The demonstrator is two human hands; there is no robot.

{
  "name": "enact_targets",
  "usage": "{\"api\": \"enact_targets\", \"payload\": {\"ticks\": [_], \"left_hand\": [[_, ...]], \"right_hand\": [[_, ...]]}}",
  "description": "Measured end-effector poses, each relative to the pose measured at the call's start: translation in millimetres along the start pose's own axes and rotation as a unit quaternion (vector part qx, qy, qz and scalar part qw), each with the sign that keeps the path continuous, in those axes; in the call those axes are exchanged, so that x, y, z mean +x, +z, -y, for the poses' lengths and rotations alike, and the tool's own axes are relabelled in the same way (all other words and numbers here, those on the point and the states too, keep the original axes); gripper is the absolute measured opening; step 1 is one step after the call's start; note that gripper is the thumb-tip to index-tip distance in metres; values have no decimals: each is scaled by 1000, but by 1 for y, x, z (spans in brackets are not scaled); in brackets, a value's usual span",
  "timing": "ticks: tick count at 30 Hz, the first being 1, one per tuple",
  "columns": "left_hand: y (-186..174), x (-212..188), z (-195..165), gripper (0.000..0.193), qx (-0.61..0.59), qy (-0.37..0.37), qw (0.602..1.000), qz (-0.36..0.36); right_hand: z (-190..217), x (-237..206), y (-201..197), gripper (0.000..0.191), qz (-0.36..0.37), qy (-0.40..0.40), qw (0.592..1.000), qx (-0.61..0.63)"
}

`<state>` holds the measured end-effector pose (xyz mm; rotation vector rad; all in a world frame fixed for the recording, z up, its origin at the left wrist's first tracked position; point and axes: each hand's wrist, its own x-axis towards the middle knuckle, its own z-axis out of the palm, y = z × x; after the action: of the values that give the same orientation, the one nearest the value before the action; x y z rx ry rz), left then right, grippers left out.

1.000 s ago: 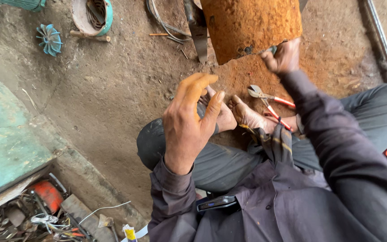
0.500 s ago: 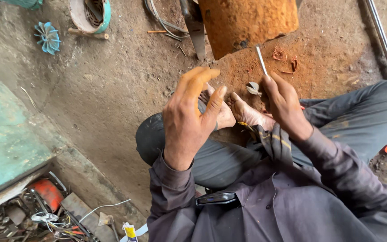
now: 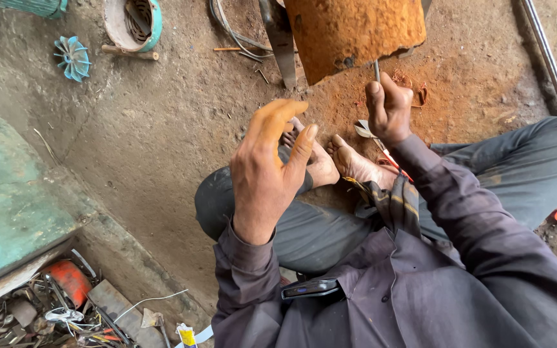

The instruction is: The person sits on the floor and uses pliers to bend and remove small metal tabs from the edge of a rusty metal pipe. They repeatedly grip and pull the tabs to shape the pipe's opening.

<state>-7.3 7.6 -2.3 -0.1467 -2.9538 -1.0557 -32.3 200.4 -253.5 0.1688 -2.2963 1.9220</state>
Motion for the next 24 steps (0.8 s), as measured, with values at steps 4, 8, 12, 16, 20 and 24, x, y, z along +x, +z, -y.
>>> {"api": "enact_targets", "payload": {"ticks": [4,8,12,16,20,24], "left_hand": [[3,1,-2,31,-9,5,1000,-10],[7,2,-4,30,-2,13,1000,-17],[9,-2,-3,30,1,24,1000,-15],[9,-5,1,31,-1,37,999,-29],[8,-6,5,31,5,23,999,-25],[10,-9,12,31,5,36,999,-29]], "right_hand": [[2,5,3,45,-23,-42,998,-48],[24,4,-1,44,-16,12,998,-56],[50,-5,-21,41,19,79,988,-131],[56,0,-31,43,41,66,989,-125],[51,12,-33,40,63,30,994,-84],[48,45,-46,43,67,-100,976,-180]]}}
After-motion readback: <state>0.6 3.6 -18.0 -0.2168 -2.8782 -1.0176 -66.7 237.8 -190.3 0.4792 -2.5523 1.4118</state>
